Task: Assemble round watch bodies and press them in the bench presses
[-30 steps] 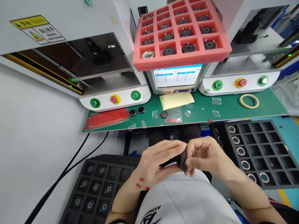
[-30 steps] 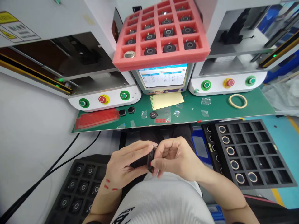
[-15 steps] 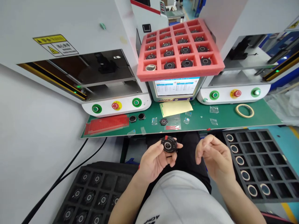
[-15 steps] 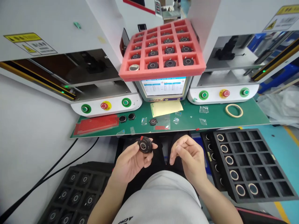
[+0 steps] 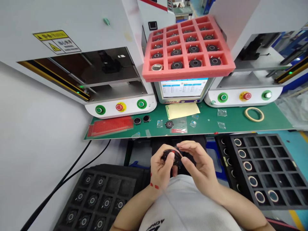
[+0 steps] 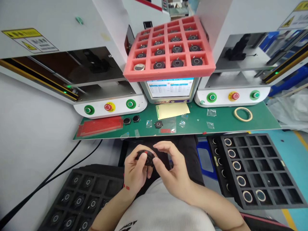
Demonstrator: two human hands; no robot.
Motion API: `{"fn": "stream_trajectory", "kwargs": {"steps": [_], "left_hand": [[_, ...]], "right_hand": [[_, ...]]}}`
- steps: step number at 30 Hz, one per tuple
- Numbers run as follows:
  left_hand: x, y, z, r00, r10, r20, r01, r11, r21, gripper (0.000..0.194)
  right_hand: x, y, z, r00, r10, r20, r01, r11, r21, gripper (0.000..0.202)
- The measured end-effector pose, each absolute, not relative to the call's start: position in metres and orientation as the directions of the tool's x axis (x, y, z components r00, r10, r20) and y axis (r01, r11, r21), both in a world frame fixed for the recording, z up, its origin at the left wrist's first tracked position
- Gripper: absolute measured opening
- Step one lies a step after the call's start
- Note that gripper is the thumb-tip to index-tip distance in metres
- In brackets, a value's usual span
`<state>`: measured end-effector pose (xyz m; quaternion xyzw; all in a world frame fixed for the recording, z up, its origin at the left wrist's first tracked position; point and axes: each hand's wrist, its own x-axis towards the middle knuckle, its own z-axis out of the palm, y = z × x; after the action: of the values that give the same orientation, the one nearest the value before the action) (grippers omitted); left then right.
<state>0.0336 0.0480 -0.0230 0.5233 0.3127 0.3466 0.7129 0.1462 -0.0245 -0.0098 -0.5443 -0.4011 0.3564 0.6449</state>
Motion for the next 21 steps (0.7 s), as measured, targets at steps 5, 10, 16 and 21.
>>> {"fn": "stream_trajectory", "kwargs": {"steps": [5, 10, 16, 21], "left_hand": [[0.033, 0.046, -0.011, 0.542, 0.824, 0.166, -0.083, -0.145, 0.986, 0.017], [0.032, 0.049, -0.001, 0.564, 0.717, 0.411, -0.024, -0.483, 0.875, 0.017], [0.034, 0.049, 0.002, 0.548, 0.642, 0.536, 0.007, -0.645, 0.764, 0.023], [0.039, 0.049, 0.005, 0.568, 0.564, 0.599, 0.047, -0.750, 0.660, 0.024]], "right_hand": [[0.136, -0.015, -0.003, 0.320, 0.947, 0.015, -0.350, 0.133, -0.927, 0.022], [0.135, -0.011, 0.001, 0.281, 0.960, -0.018, -0.548, 0.145, -0.824, 0.016], [0.129, -0.009, 0.008, 0.322, 0.946, 0.022, -0.604, 0.223, -0.765, 0.014], [0.118, -0.008, 0.013, 0.465, 0.885, -0.007, -0.623, 0.322, -0.713, 0.011]]}}
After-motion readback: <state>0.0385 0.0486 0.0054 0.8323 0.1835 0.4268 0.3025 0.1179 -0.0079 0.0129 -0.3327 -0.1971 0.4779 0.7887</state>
